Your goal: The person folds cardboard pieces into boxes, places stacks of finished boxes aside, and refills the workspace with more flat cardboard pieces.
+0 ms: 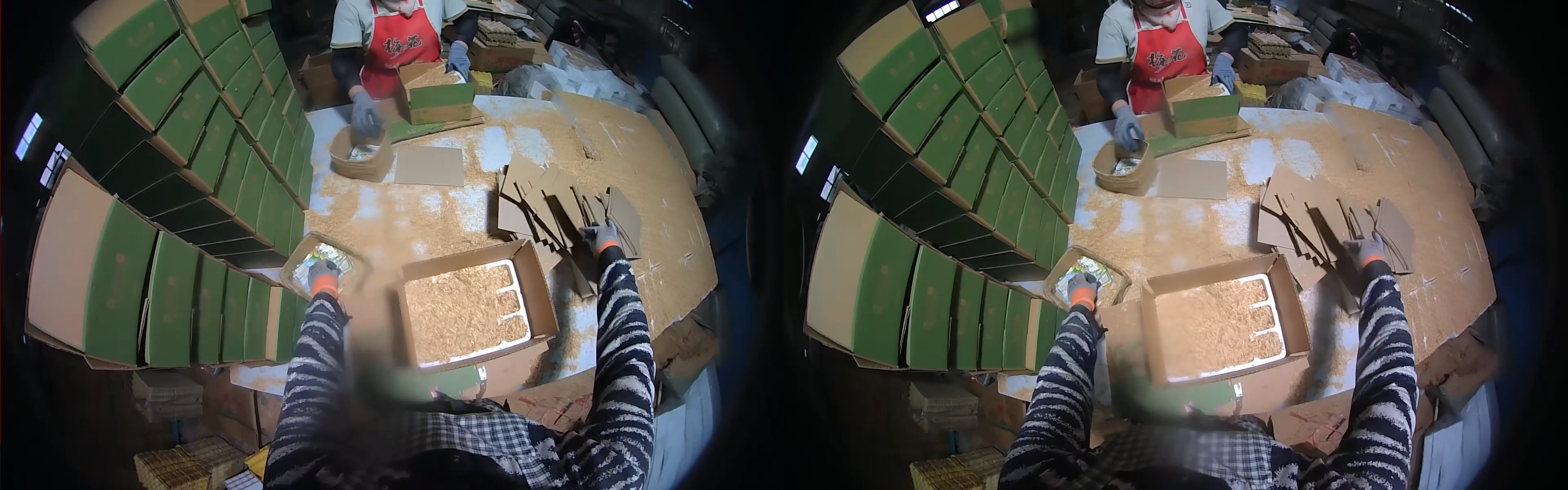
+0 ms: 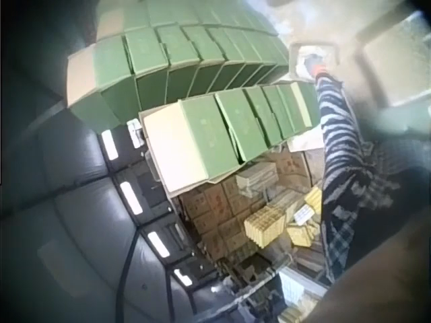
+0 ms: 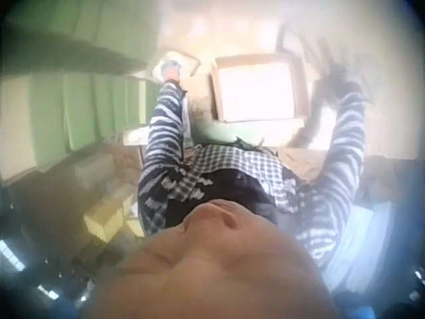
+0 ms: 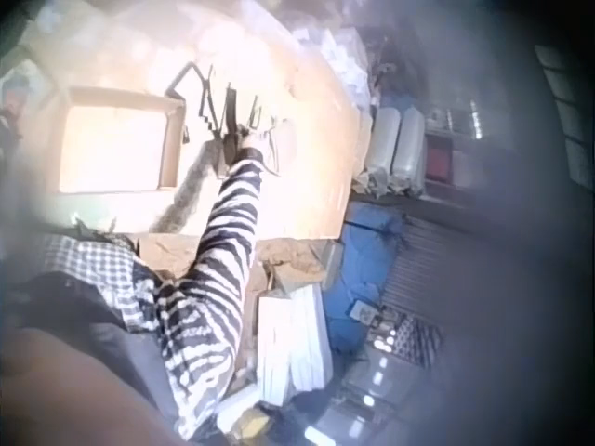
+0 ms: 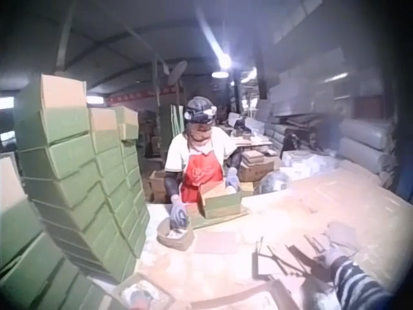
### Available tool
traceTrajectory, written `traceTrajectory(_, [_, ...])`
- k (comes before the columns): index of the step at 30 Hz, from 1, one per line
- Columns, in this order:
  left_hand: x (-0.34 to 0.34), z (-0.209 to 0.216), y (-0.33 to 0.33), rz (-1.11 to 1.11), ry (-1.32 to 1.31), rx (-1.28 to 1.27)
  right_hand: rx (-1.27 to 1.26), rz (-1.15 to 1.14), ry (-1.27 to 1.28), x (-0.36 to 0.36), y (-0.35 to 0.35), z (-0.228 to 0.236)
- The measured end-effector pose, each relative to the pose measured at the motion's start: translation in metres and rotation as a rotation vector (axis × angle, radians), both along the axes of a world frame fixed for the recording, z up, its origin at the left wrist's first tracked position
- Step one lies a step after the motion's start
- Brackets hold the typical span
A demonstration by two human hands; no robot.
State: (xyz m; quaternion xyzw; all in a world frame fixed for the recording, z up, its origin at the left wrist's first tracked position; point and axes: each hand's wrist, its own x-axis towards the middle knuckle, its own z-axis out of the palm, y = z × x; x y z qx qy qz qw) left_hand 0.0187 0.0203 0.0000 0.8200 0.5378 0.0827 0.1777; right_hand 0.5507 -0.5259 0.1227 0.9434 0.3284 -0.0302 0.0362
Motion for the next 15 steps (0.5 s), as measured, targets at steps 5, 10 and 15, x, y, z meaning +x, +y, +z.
traceTrajectory(5, [-0.030, 0.047, -0.016, 0.071, -0.417, -0.040, 0.815, 0.122, -0.337, -0.105, 0.044, 0.136])
traceTrajectory(10, [0.012, 0.219, -0.168, -0.747, -0.650, 0.244, 0.713, 0.538, -0.467, -0.289, 0.090, 0.195])
traceTrajectory(15, [0.018, 0.250, -0.222, -0.886, -0.549, 0.252, 0.552, 0.553, 0.259, -0.391, 0.131, 0.109])
